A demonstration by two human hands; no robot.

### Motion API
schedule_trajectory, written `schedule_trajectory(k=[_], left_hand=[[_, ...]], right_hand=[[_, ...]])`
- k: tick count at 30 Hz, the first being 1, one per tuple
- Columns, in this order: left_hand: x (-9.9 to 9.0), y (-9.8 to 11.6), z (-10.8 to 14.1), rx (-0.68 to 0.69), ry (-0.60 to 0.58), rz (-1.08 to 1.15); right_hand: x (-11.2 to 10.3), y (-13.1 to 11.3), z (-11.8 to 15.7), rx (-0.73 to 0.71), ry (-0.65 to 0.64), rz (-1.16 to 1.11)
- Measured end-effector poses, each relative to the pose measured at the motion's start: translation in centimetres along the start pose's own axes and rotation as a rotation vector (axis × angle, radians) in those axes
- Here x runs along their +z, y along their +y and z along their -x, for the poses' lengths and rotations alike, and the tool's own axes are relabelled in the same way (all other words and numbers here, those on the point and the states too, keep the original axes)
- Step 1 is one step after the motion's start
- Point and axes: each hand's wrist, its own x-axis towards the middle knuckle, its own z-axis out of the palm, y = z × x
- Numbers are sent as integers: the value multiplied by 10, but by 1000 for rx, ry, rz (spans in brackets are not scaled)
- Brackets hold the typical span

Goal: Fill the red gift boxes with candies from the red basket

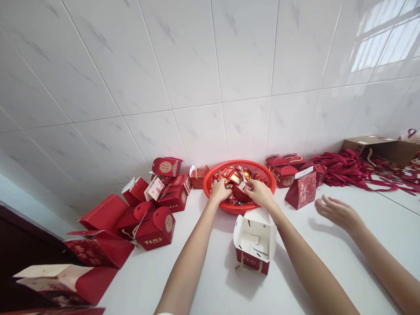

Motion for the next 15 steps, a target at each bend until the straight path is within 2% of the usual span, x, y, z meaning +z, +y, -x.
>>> schedule_trajectory(k=[5,9,15], left_hand=[[-2,2,0,-14,-42,34],[-10,5,4,24,-53,161],[-17,4,12,338,-57,455]], right_hand=[[0,0,1,-9,6,-1],[-1,0,1,-11,-3,-22],[-6,-2,2,-19,-15,-214]])
